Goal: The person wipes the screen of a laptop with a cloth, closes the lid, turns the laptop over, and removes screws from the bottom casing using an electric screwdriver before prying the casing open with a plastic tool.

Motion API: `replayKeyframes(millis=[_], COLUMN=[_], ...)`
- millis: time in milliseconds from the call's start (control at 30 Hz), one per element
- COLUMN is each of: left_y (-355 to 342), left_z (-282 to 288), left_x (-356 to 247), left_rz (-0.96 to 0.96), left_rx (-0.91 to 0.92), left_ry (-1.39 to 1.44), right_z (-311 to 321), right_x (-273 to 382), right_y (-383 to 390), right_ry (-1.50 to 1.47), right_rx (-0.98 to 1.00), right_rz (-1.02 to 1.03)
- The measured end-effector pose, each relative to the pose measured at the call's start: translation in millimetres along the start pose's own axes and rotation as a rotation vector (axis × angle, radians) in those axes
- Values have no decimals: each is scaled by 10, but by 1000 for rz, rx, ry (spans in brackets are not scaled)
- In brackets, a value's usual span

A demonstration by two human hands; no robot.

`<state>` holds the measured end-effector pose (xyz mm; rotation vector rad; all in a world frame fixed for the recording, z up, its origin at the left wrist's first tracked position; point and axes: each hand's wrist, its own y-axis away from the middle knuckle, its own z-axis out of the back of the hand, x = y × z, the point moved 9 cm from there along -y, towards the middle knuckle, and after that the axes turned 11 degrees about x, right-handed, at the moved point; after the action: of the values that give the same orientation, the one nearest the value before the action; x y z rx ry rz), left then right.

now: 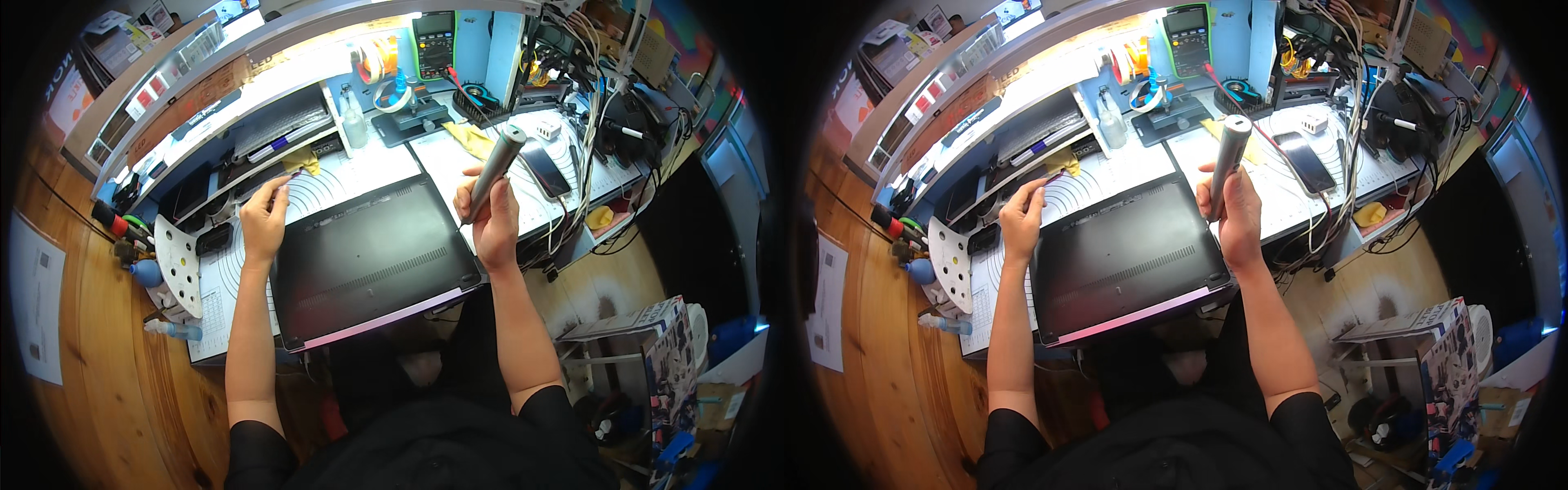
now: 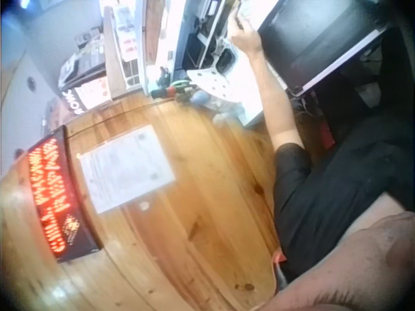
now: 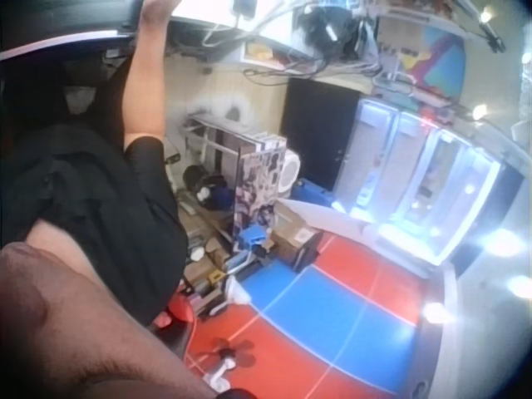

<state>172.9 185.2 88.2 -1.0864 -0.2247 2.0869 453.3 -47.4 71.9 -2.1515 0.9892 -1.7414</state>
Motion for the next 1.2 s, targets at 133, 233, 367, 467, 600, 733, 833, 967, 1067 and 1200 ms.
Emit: replayKeyframes(millis=[133,233,367,467,600,733,833,967,1067,1200], left_y=[71,74,85,98,95,86,94,95,99,113], left_z=[97,148,134,113,71,47,43,35,1,-184], left_x=[294,225,136,104,72,68,26,-19,-29,-195], left_rz=[42,-75,-99,-97,-98,-109,-147,-177,-159,-186], left_rx=[-70,-131,-117,-89,-44,-42,-47,-55,-39,48], left_ry=[31,-73,-121,-151,-174,-162,-159,-183,-146,-21], right_z=[-30,-53,-79,-77,-92,-105,-124,-110,-115,-157], right_x=[-10,-54,-50,-54,-58,-49,-45,-51,-36,-3], right_y=[-36,-55,-49,-36,-38,-25,-19,-31,-27,-36], right_ry=[-31,16,-9,7,17,25,51,51,60,73], right_rx=[-41,-19,-29,-36,-31,-41,-43,-42,-47,-42], right_rz=[-21,-49,-34,-20,-15,-23,-26,-28,-43,-47])
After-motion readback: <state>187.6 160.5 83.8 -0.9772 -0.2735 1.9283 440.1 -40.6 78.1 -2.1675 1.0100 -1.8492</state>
